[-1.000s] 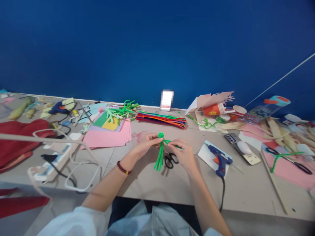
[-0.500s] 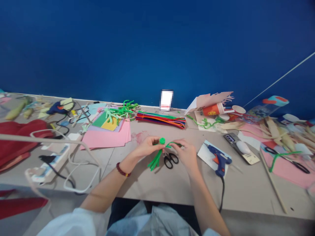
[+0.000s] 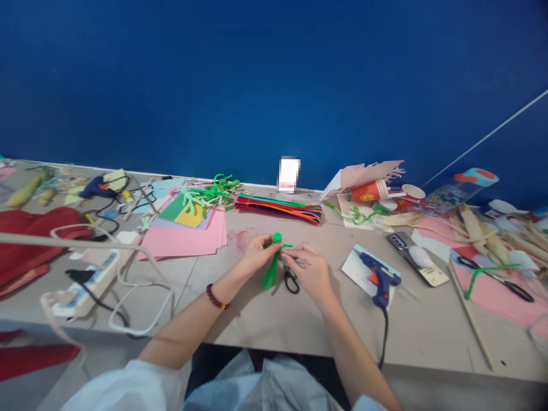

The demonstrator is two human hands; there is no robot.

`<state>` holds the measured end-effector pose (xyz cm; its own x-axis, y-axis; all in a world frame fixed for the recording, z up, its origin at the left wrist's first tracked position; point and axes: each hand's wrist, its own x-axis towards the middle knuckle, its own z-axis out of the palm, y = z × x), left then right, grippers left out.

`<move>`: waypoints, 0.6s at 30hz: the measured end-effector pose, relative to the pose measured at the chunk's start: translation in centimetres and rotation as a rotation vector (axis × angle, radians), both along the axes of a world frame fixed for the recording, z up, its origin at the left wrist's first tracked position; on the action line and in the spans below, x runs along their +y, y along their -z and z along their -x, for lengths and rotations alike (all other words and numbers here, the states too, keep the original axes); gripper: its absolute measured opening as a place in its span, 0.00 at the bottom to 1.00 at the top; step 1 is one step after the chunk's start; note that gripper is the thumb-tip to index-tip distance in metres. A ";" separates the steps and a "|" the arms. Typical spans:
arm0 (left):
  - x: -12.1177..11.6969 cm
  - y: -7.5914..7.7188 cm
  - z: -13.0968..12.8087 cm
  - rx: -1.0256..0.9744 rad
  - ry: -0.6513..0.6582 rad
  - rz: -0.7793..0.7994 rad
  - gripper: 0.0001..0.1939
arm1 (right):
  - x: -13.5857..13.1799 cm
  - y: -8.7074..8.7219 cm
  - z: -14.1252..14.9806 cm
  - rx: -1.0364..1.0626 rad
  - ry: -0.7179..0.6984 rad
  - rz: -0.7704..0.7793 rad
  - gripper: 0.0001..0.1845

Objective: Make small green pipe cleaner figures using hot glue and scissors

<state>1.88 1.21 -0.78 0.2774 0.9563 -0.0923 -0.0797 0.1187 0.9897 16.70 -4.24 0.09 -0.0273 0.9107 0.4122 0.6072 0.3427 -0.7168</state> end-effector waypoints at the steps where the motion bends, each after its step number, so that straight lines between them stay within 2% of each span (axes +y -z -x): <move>1: 0.1 -0.1 0.0 -0.023 -0.031 0.016 0.12 | 0.0 0.0 0.1 -0.021 0.001 0.002 0.08; 4: 0.1 -0.6 0.3 -0.095 -0.035 0.085 0.12 | 0.0 0.0 -0.1 -0.040 0.026 0.025 0.08; 11: -0.5 -0.9 0.3 -0.197 0.123 0.188 0.14 | 0.3 -0.3 -1.6 0.031 0.133 0.104 0.10; 14: -0.6 -0.9 0.3 -0.152 0.187 0.167 0.14 | 0.3 -0.3 -1.9 0.011 0.209 0.068 0.10; 18: -0.5 -1.5 0.5 -0.102 0.197 0.126 0.14 | 0.3 -0.2 -1.9 -0.006 0.253 -0.013 0.11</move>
